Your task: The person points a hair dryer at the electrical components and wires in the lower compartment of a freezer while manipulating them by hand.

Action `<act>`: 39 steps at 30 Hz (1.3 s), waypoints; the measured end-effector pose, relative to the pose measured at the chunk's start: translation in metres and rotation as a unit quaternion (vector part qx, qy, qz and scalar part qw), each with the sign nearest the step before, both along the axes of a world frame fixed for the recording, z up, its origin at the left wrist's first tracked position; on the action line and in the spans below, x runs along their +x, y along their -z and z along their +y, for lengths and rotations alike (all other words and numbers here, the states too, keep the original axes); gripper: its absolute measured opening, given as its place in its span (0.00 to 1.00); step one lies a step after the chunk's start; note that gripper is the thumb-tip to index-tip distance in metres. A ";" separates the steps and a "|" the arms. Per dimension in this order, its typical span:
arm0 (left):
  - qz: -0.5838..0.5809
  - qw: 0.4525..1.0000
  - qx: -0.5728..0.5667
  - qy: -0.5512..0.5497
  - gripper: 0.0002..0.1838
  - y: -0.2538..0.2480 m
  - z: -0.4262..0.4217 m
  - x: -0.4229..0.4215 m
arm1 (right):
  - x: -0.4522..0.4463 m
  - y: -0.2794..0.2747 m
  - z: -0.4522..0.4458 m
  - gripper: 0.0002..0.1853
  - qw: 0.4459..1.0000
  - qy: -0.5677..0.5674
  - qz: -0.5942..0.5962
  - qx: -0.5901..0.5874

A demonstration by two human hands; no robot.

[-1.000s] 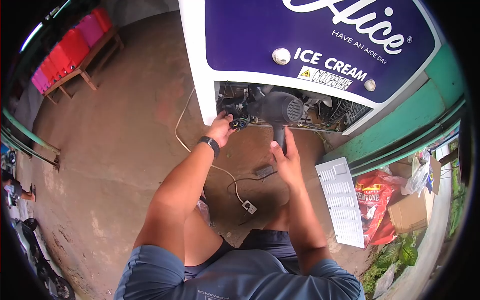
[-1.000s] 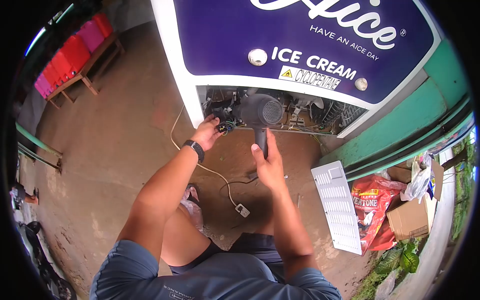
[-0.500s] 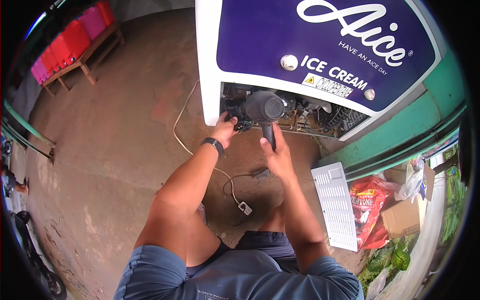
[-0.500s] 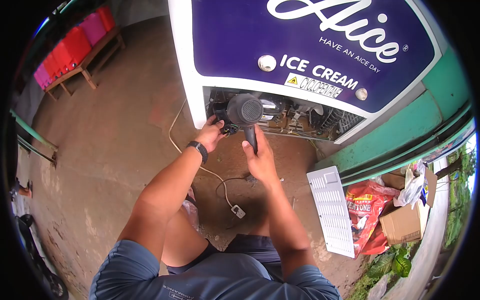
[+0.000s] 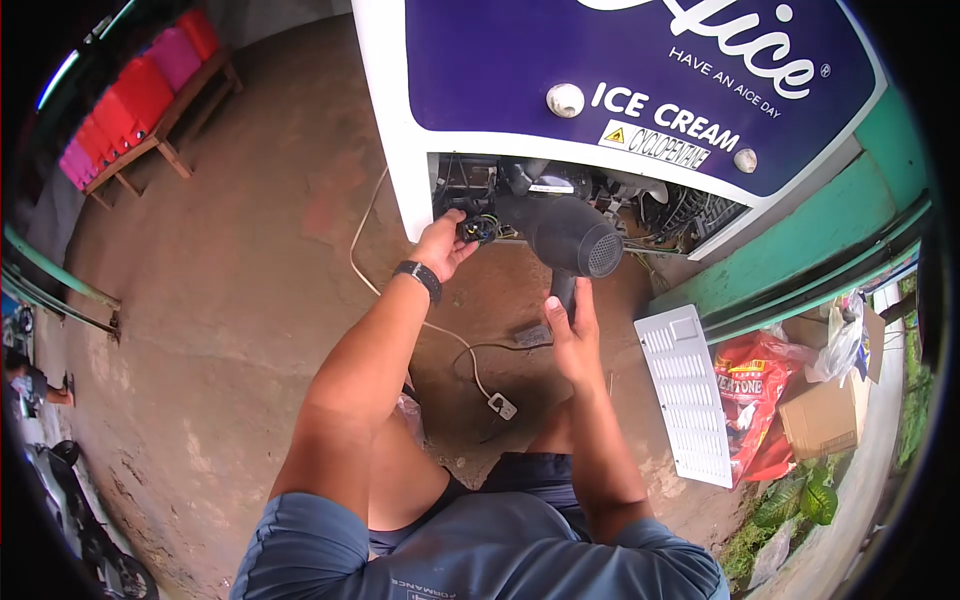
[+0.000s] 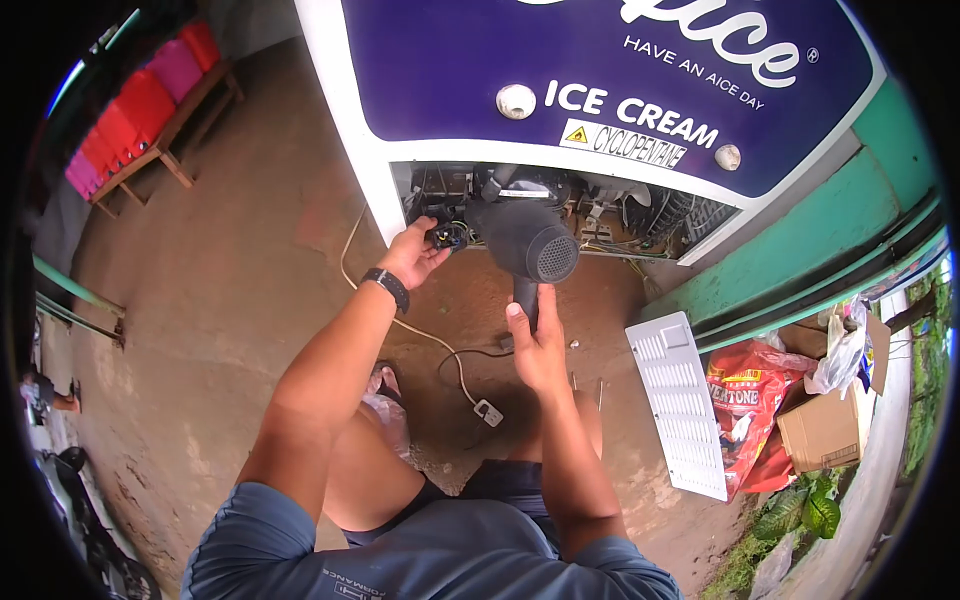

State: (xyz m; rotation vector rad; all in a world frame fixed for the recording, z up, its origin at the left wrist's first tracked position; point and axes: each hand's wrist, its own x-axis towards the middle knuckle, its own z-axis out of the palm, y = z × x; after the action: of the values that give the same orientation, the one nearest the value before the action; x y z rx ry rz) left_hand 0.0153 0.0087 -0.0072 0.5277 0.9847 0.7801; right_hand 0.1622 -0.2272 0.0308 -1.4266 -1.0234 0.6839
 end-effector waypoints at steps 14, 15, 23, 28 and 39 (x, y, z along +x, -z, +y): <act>0.050 0.998 0.033 -0.031 0.18 0.003 0.004 -0.001 | -0.028 0.019 -0.023 0.23 0.988 -0.058 -0.118 0.085; 0.022 0.999 -0.023 0.011 0.18 0.004 0.009 -0.003 | -0.029 0.022 -0.024 0.23 0.988 -0.076 -0.125 0.054; -0.012 0.997 0.001 0.072 0.19 0.027 0.029 -0.012 | -0.027 0.028 -0.022 0.30 0.981 -0.079 -0.153 0.093; 0.028 0.999 -0.007 0.028 0.26 0.003 0.009 -0.007 | -0.013 0.021 -0.025 0.28 0.988 -0.040 -0.129 0.079; 0.052 0.999 -0.008 0.016 0.29 -0.007 0.003 -0.004 | 0.004 0.014 -0.020 0.27 0.994 0.007 -0.090 0.064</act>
State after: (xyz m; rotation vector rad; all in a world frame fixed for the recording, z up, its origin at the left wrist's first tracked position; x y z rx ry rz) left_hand 0.0116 0.0116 -0.0005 0.5742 1.0739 0.7215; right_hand 0.1661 -0.2476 0.0173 -1.3998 -1.1757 0.4753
